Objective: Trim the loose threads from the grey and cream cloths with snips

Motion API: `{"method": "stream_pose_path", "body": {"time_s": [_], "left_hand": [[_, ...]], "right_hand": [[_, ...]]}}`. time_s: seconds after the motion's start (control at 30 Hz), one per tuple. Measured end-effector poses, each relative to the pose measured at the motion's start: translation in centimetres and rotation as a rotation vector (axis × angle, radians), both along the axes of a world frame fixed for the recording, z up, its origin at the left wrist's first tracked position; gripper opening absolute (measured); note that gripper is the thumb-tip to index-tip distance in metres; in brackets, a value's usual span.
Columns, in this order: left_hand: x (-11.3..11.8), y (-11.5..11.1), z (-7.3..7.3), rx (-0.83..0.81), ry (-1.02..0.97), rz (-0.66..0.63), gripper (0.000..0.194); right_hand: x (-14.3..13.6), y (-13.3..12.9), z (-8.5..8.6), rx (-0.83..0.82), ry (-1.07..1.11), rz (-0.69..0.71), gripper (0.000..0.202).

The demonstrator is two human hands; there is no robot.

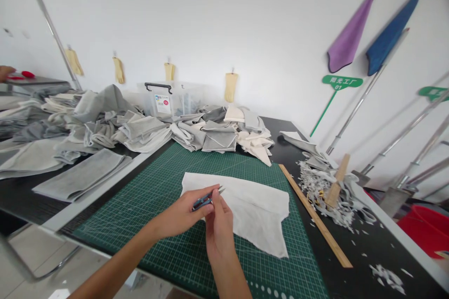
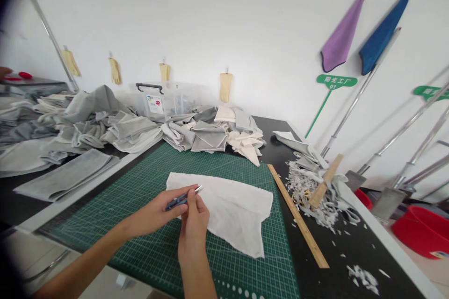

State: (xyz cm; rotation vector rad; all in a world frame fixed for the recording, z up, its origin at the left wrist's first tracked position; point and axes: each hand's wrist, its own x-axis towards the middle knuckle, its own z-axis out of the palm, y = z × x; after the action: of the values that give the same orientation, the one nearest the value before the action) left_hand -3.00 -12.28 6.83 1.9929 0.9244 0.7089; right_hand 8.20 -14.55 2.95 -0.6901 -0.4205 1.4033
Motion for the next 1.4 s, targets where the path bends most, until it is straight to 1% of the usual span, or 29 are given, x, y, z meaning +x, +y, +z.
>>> {"method": "stream_pose_path", "body": {"time_s": [0.07, 0.1, 0.13, 0.2, 0.23, 0.27, 0.3, 0.33, 0.37, 0.43, 0.5, 0.53, 0.57, 0.63, 0.7, 0.73, 0.8, 0.87, 0.9, 0.97, 1.07, 1.13, 1.17, 1.23, 1.27, 1.3, 1.37, 1.4], "left_hand": [[-1.6, 0.5, -0.5, -0.057, 0.026, 0.042, 0.049], [-2.7, 1.0, -0.8, -0.072, 0.042, 0.098, 0.05], [-4.0, 1.9, -1.2, -0.03, 0.051, 0.191, 0.052], [-6.9, 4.2, -2.4, 0.166, 0.091, 0.414, 0.054], [-8.4, 5.4, -3.2, 0.247, 0.158, 0.515, 0.055], [-9.8, 6.7, -4.0, 0.296, 0.27, 0.588, 0.056], [-11.1, 7.7, -4.8, 0.324, 0.41, 0.637, 0.056], [-12.1, 8.6, -5.7, 0.314, 0.46, 0.651, 0.055], [-12.9, 9.2, -6.5, 0.308, 0.488, 0.662, 0.054], [-13.8, 9.7, -7.9, 0.3, 0.535, 0.678, 0.051], [-13.9, 9.5, -8.8, 0.306, 0.566, 0.682, 0.05], [-13.8, 9.2, -9.1, 0.312, 0.577, 0.679, 0.049], [-13.7, 9.0, -9.3, 0.319, 0.585, 0.673, 0.049], [-13.4, 8.5, -9.3, 0.341, 0.606, 0.647, 0.048], [-13.2, 8.1, -9.1, 0.37, 0.642, 0.617, 0.047], [-13.1, 7.9, -9.0, 0.383, 0.664, 0.607, 0.047], [-12.9, 7.7, -8.7, 0.394, 0.704, 0.596, 0.046], [-12.7, 7.6, -8.6, 0.389, 0.727, 0.597, 0.046], [-12.6, 7.5, -8.5, 0.387, 0.734, 0.595, 0.046], [-12.6, 7.4, -8.4, 0.382, 0.739, 0.592, 0.045], [-12.6, 7.3, -8.2, 0.383, 0.728, 0.585, 0.045], [-12.7, 7.2, -8.0, 0.39, 0.718, 0.58, 0.045], [-12.8, 7.2, -7.9, 0.392, 0.714, 0.579, 0.045], [-12.8, 7.2, -7.7, 0.388, 0.705, 0.579, 0.045], [-12.8, 7.2, -7.6, 0.385, 0.7, 0.58, 0.045], [-12.9, 7.2, -7.6, 0.385, 0.696, 0.583, 0.045], [-12.9, 7.3, -7.7, 0.393, 0.686, 0.581, 0.044], [-12.9, 7.3, -7.8, 0.398, 0.683, 0.581, 0.044]], "right_hand": [[0.9, -0.4, 0.0, -0.006, -0.236, 0.049, 0.027], [1.7, -0.5, 0.1, 0.001, -0.383, 0.034, 0.029], [2.7, -0.5, 0.2, 0.026, -0.54, -0.017, 0.032], [5.1, 0.0, 0.5, 0.136, -0.839, -0.202, 0.041], [6.5, 0.6, 0.6, 0.208, -0.976, -0.294, 0.046], [7.9, 1.3, 0.6, 0.264, -1.103, -0.356, 0.052], [9.4, 2.3, 0.5, 0.307, -1.241, -0.369, 0.057], [10.8, 3.3, 0.4, 0.338, -1.396, -0.352, 0.061], [12.0, 4.4, 0.1, 0.355, -1.572, -0.288, 0.062], [14.0, 6.3, -0.7, 0.349, -1.859, -0.089, 0.058], [15.3, 7.4, -1.7, 0.37, -2.019, 0.064, 0.042], [15.6, 7.7, -2.1, 0.403, -2.057, 0.096, 0.033], [15.8, 7.8, -2.6, 0.451, -2.076, 0.099, 0.027], [15.7, 7.6, -3.2, 0.566, -2.068, 0.079, 0.026], [15.4, 7.4, -3.2, 0.634, -1.997, 0.039, 0.026], [15.1, 7.4, -2.8, 0.642, -1.945, -0.004, 0.026], [14.3, 7.7, -1.0, 0.623, -1.826, -0.143, 0.024], [13.0, 8.7, 1.8, 0.601, -1.712, -0.287, 0.021], [12.1, 9.4, 3.5, 0.593, -1.656, -0.327, 0.02], [9.8, 11.1, 7.1, 0.609, -1.556, -0.319, 0.021], [5.1, 14.5, 12.2, 0.691, -1.387, -0.259, 0.024], [1.3, 17.2, 14.9, 0.751, -1.245, -0.242, 0.026], [-0.8, 18.5, 15.9, 0.783, -1.173, -0.238, 0.026], [-4.9, 21.2, 17.4, 0.834, -1.053, -0.222, 0.026], [-6.8, 22.3, 17.7, 0.835, -0.994, -0.205, 0.027], [-8.5, 23.2, 17.8, 0.82, -0.943, -0.155, 0.029], [-10.9, 24.1, 17.4, 0.74, -0.911, 0.044, 0.03], [-11.6, 24.1, 16.9, 0.684, -0.924, 0.155, 0.029]]}}
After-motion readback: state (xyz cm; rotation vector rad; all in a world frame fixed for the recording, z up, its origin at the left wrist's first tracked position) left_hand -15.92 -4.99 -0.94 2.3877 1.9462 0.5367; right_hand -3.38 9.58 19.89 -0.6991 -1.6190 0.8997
